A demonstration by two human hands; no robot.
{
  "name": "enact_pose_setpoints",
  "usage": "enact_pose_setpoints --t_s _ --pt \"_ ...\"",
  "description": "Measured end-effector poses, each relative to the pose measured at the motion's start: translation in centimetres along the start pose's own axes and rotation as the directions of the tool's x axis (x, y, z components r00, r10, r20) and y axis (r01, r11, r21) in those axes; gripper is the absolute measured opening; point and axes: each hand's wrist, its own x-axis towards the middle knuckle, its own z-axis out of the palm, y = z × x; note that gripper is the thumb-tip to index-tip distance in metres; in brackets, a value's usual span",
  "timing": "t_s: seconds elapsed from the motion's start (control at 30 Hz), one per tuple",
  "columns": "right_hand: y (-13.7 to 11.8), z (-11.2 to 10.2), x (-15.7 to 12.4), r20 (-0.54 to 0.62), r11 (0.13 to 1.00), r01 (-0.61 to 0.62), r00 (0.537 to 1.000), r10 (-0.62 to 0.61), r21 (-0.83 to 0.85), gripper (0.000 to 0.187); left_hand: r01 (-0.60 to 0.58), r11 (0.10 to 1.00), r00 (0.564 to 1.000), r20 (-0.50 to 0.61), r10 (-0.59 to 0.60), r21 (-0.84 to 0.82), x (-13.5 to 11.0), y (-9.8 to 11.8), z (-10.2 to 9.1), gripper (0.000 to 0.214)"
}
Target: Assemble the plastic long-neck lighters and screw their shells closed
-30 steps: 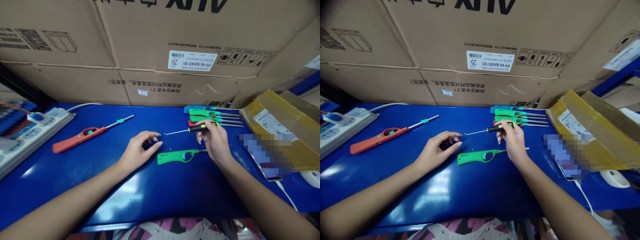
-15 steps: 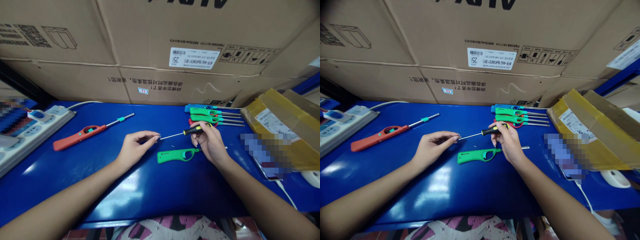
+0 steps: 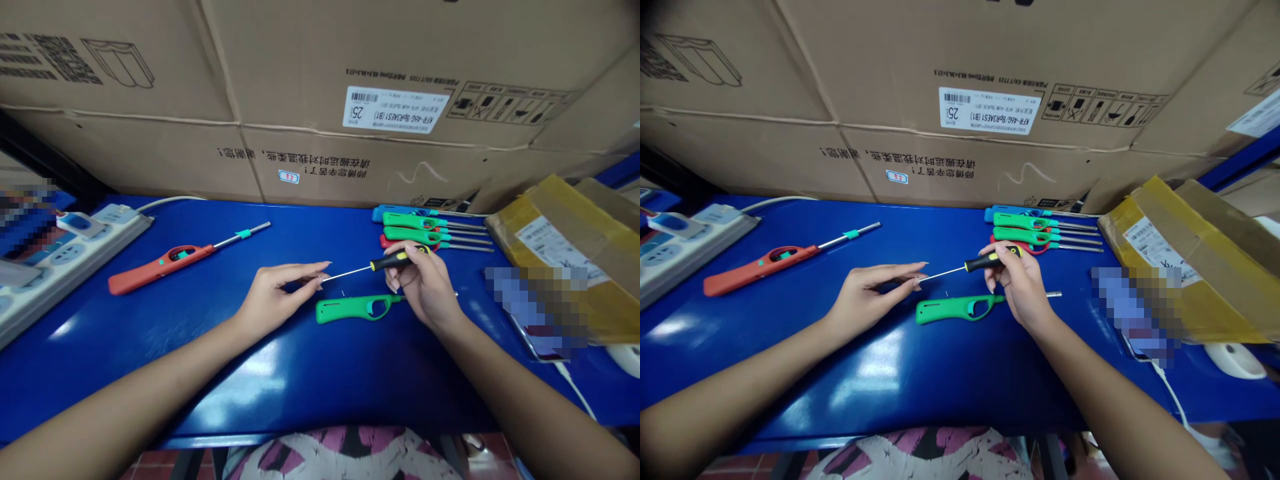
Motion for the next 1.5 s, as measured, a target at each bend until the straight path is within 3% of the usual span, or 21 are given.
enact_pose_setpoints --t_s 0.3,1.5 --pt "0.10 -0.15 -0.02 -0.008 0.994 0.022 1.000 -0.023 -0.110 0.029 -0.003 1.000 0.999 0.052 0.002 0.031 -0.24 -0.10 0.23 0.038" --pt "-0.03 -0.22 -0.28 0.014 0.982 0.067 0.998 -0.066 -0.177 0.022 -0.058 0.996 0.994 0.091 0.052 0.062 -0.16 -0.09 0.08 0.040"
